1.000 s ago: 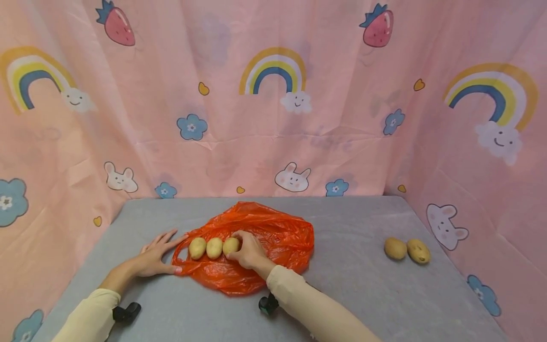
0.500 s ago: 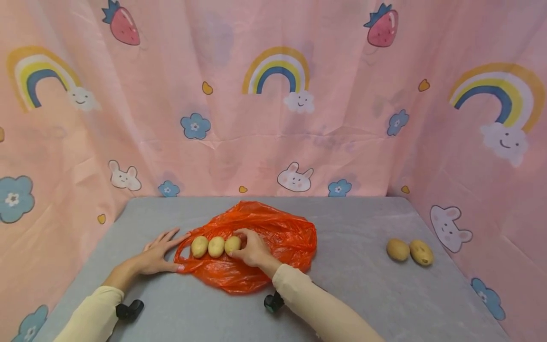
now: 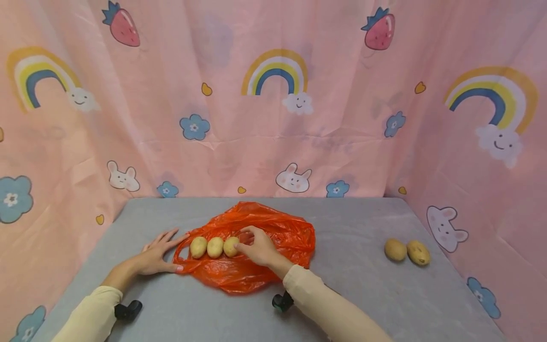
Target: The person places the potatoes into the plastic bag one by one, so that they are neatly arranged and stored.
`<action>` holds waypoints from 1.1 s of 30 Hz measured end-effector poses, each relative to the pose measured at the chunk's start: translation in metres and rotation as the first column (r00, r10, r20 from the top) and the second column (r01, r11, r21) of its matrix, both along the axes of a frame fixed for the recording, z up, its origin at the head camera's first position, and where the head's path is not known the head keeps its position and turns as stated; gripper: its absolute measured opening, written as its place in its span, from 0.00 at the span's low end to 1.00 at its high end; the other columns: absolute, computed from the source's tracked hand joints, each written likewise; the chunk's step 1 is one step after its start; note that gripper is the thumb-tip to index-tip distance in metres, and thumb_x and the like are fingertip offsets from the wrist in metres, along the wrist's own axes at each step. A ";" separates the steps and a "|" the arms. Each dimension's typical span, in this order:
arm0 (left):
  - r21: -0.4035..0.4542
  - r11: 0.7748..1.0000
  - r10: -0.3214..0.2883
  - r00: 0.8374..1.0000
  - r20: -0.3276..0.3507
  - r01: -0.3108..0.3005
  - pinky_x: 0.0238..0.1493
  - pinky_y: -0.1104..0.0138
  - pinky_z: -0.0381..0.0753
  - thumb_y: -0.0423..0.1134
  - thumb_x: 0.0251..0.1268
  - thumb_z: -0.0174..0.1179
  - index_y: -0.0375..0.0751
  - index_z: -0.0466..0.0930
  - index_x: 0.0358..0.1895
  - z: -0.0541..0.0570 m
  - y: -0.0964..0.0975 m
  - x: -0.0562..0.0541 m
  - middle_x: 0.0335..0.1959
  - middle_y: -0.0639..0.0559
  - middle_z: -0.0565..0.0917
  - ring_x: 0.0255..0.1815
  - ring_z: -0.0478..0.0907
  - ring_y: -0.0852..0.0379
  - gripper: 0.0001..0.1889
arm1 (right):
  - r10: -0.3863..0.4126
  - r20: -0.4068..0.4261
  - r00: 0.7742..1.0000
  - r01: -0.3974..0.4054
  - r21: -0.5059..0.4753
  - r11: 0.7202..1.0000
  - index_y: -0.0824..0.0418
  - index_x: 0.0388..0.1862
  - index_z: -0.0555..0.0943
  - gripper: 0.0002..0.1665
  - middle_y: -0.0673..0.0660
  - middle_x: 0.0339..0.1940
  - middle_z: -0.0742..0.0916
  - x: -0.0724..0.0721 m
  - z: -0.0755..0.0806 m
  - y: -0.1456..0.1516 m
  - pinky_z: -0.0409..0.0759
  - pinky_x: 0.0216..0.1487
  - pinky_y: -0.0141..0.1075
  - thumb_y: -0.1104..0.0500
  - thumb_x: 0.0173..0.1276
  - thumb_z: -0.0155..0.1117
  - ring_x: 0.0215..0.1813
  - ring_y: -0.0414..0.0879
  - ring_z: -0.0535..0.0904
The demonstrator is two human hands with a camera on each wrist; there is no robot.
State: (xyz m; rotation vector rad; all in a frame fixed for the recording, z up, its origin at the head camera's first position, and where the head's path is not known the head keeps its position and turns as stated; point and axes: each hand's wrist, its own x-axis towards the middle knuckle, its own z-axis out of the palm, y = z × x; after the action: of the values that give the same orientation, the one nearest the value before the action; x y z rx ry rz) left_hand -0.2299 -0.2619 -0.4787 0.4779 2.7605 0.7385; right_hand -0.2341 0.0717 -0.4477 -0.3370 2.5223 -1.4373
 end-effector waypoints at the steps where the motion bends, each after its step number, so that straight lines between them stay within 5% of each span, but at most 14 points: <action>1: 0.006 1.000 0.001 1.000 0.000 -0.001 0.67 0.24 0.47 0.60 0.54 0.73 0.50 0.59 0.80 0.000 -0.001 0.000 0.83 0.34 0.47 0.80 0.41 0.25 0.51 | -0.001 0.000 1.000 0.001 0.000 1.000 0.64 0.64 0.76 0.25 0.66 0.62 0.82 0.000 0.001 0.001 0.81 0.60 0.54 0.56 0.71 0.67 0.59 0.60 0.79; 17: 0.004 1.000 0.007 1.000 0.013 -0.007 0.67 0.24 0.44 0.59 0.55 0.73 0.50 0.58 0.80 0.000 0.000 0.000 0.83 0.35 0.46 0.80 0.39 0.24 0.51 | -0.027 -0.013 1.000 0.027 -0.016 1.000 0.60 0.64 0.78 0.26 0.61 0.63 0.82 0.005 0.019 0.036 0.81 0.58 0.49 0.52 0.71 0.67 0.57 0.53 0.78; 33: 0.010 1.000 0.008 1.000 0.012 -0.008 0.68 0.24 0.43 0.58 0.54 0.73 0.49 0.60 0.79 0.001 0.000 0.000 0.83 0.34 0.47 0.80 0.39 0.23 0.50 | 0.040 -0.145 0.989 -0.037 0.023 0.999 0.66 0.67 0.74 0.28 0.68 0.66 0.80 -0.001 0.039 0.092 0.82 0.56 0.50 0.53 0.74 0.64 0.60 0.58 0.78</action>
State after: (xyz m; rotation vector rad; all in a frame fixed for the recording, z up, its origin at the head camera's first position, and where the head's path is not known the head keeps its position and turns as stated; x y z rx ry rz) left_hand -0.2294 -0.2615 -0.4779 0.4635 2.7507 0.7556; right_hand -0.2347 0.1632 -0.4091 -0.5017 2.6271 -1.4194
